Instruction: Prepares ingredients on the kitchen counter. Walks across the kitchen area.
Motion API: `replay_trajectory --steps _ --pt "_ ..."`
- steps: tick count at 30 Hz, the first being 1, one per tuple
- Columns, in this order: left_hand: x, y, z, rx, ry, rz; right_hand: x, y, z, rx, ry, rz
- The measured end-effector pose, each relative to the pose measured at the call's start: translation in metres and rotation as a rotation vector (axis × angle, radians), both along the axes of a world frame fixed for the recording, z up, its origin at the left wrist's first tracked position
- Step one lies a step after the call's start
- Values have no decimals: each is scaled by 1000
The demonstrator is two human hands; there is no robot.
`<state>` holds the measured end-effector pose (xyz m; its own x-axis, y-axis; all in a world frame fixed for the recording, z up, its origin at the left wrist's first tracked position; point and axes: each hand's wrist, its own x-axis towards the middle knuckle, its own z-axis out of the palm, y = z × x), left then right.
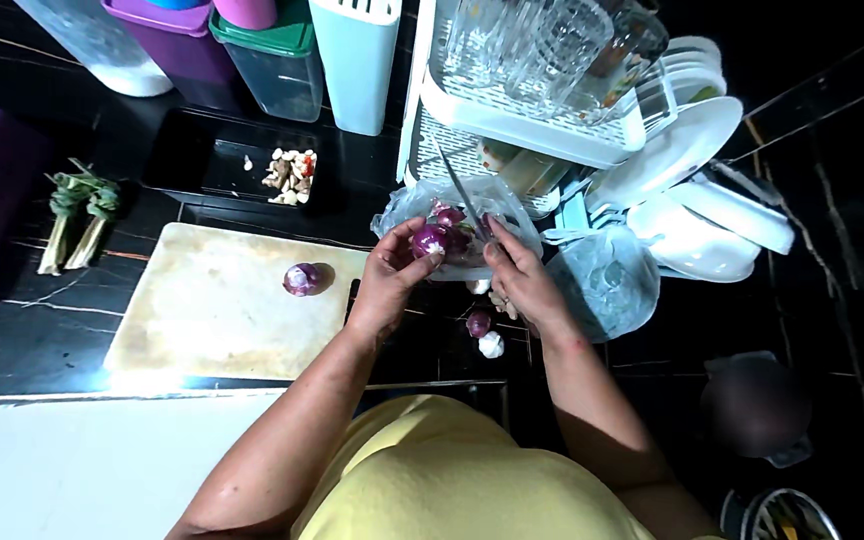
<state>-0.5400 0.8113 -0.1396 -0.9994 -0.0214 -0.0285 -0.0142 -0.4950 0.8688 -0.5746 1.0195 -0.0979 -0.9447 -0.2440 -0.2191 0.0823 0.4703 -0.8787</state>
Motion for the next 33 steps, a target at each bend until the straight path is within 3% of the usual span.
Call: replay_trajectory --steps 3,7,13,17,20,26,33 --pt "0 2 0 -102 45 -5 13 -10 13 -132 -27 170" --pt "0 1 1 -145 114 11 13 -15 11 -98 58 276" --pt "4 -5 5 -163 146 -29 5 -13 6 -16 167 133" --pt "6 -5 7 -99 58 -19 -12 3 -8 80 34 -56" --pt "5 -4 5 -113 4 2 -12 6 -7 145 -50 -38" --pt "1 3 2 -104 -38 40 19 -14 11 -127 185 199" --pt "0 11 9 -158 47 33 28 -19 -1 30 407 268"
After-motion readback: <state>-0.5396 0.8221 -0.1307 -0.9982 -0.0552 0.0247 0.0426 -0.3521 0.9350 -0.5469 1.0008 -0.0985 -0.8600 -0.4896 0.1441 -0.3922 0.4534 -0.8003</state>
